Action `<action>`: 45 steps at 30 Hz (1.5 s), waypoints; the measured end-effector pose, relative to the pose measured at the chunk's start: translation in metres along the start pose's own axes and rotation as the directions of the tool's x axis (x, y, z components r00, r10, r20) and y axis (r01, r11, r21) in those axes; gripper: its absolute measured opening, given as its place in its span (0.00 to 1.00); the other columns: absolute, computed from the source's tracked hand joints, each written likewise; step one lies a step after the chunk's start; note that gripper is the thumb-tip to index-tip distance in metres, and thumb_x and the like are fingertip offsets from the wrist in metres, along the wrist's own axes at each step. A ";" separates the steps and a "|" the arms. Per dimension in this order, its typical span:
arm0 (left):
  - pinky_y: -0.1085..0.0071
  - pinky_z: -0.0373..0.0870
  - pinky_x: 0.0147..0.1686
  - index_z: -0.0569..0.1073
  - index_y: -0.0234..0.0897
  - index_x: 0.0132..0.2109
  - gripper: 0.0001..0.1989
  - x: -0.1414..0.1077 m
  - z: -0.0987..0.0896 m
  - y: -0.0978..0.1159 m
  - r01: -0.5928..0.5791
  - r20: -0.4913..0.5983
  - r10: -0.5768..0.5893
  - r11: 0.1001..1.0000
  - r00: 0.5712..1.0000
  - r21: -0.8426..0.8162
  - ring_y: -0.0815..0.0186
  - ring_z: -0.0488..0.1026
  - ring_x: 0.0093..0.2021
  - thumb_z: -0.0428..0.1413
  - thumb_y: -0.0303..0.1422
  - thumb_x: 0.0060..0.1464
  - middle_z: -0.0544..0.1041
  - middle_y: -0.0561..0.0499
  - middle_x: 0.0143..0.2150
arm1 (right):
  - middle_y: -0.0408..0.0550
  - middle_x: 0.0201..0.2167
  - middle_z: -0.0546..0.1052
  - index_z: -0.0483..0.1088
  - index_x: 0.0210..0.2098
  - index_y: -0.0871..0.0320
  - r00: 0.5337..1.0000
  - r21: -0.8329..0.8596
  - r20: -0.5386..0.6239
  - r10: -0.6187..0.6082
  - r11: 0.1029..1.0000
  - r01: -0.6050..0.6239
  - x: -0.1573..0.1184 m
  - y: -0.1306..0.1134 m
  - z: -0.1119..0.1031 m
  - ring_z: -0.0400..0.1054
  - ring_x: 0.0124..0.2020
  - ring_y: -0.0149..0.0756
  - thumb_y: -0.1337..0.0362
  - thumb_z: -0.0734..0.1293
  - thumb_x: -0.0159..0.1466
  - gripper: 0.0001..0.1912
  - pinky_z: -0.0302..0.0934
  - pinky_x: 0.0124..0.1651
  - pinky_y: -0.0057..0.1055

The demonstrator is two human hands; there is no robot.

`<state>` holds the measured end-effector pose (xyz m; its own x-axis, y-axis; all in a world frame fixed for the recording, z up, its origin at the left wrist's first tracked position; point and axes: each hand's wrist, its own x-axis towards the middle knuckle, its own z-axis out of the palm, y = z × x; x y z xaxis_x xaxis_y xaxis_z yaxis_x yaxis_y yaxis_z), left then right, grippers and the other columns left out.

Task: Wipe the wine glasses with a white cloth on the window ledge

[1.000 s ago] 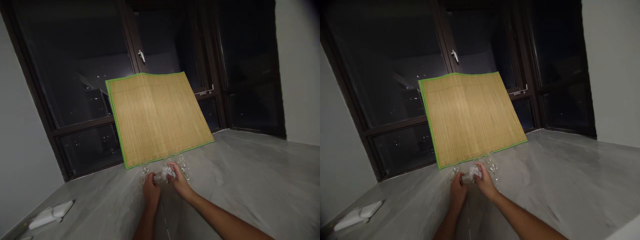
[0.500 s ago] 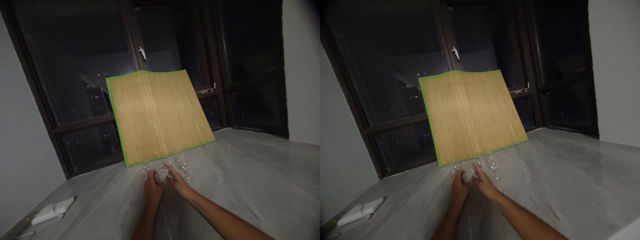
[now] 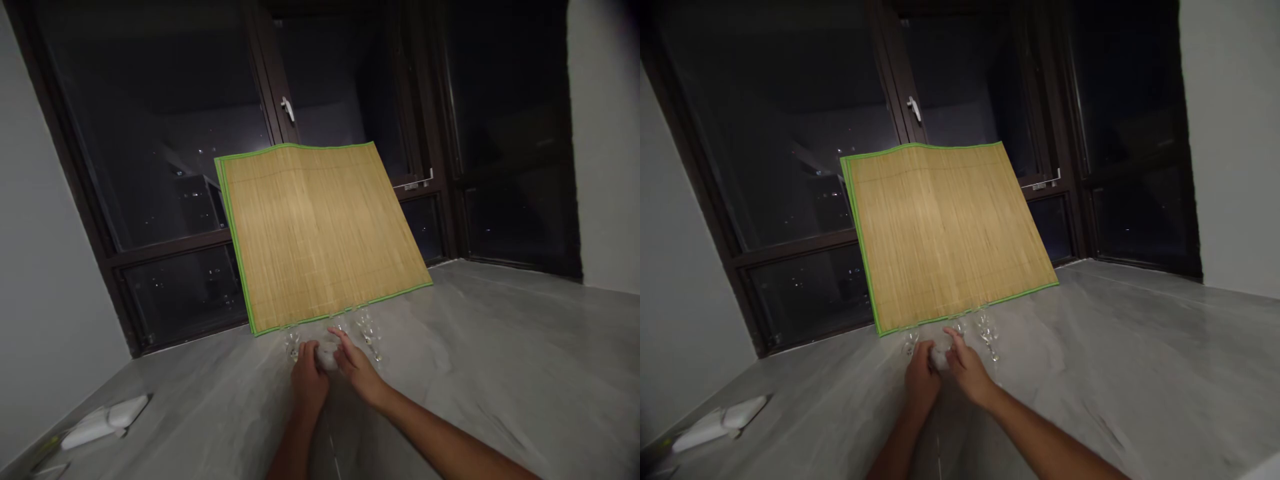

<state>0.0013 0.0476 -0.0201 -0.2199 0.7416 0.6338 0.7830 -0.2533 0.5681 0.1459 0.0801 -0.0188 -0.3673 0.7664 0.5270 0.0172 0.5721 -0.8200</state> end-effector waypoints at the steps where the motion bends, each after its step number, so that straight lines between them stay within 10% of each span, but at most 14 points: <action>1: 0.69 0.64 0.44 0.69 0.41 0.45 0.20 0.000 0.000 0.000 0.007 -0.006 -0.007 1.000 1.000 0.008 0.62 0.71 0.45 0.47 0.19 0.47 0.73 0.48 0.45 | 0.44 0.34 0.74 0.54 0.66 0.56 1.000 -0.015 0.013 0.001 1.000 -0.001 0.000 0.000 0.000 0.69 0.34 0.37 0.54 0.57 0.68 0.29 0.64 0.44 0.34; 8: 0.73 0.63 0.36 0.65 0.40 0.51 0.25 0.000 0.000 0.000 0.102 0.103 -0.107 0.994 0.989 0.045 0.65 0.72 0.37 0.54 0.22 0.44 0.75 0.50 0.44 | 0.44 0.39 0.73 0.47 0.68 0.53 0.997 -0.182 0.069 -0.041 0.982 0.053 0.000 -0.004 -0.002 0.68 0.39 0.37 0.68 0.69 0.53 0.47 0.60 0.44 0.31; 15: 0.70 0.64 0.45 0.60 0.41 0.61 0.26 0.001 -0.004 0.012 0.061 0.111 -0.089 0.969 0.990 0.238 0.61 0.70 0.54 0.52 0.29 0.55 0.65 0.45 0.63 | 0.41 0.33 0.72 0.58 0.63 0.52 0.995 -0.259 -0.103 -0.003 0.966 -0.023 0.004 -0.003 -0.002 0.68 0.33 0.36 0.67 0.67 0.57 0.35 0.59 0.38 0.28; 22: 0.70 0.61 0.44 0.75 0.39 0.45 0.11 0.005 -0.012 0.009 -0.074 0.258 -0.032 0.918 0.965 0.391 0.63 0.71 0.47 0.50 0.29 0.57 0.75 0.49 0.44 | 0.45 0.38 0.77 0.63 0.57 0.53 0.969 -0.083 -0.241 -0.060 0.996 0.041 0.005 -0.007 -0.005 0.71 0.39 0.39 0.61 0.67 0.59 0.26 0.64 0.43 0.33; 28: 0.72 0.59 0.36 0.77 0.42 0.40 0.10 0.005 -0.006 0.011 -0.039 0.165 -0.011 0.954 0.986 0.297 0.65 0.72 0.39 0.51 0.33 0.59 0.75 0.51 0.38 | 0.49 0.41 0.76 0.64 0.52 0.57 0.909 0.104 -0.406 -0.090 0.984 0.144 0.005 -0.022 -0.008 0.72 0.39 0.39 0.57 0.63 0.64 0.19 0.68 0.43 0.35; 33: 0.72 0.60 0.36 0.77 0.38 0.33 0.12 0.006 0.002 -0.002 0.079 0.133 -0.082 0.996 0.988 0.032 0.65 0.71 0.35 0.52 0.37 0.57 0.76 0.50 0.34 | 0.53 0.46 0.75 0.66 0.48 0.57 0.783 -0.100 -0.559 -0.272 0.960 0.262 0.008 -0.030 -0.020 0.70 0.48 0.41 0.58 0.63 0.66 0.14 0.66 0.51 0.40; 45: 0.70 0.64 0.34 0.77 0.36 0.33 0.11 0.002 0.029 0.010 0.164 0.359 -0.108 0.978 0.927 -0.129 0.62 0.73 0.34 0.52 0.36 0.53 0.79 0.47 0.33 | 0.49 0.41 0.77 0.61 0.54 0.52 0.690 -0.465 -0.266 -0.673 0.717 0.520 -0.009 -0.044 -0.010 0.74 0.42 0.40 0.69 0.62 0.64 0.19 0.69 0.42 0.35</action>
<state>0.0256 0.0641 -0.0284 -0.0798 0.9378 0.3379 0.6550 -0.2062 0.7270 0.1582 0.0507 0.0145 -0.0171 0.2214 0.9750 0.2538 0.9442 -0.2100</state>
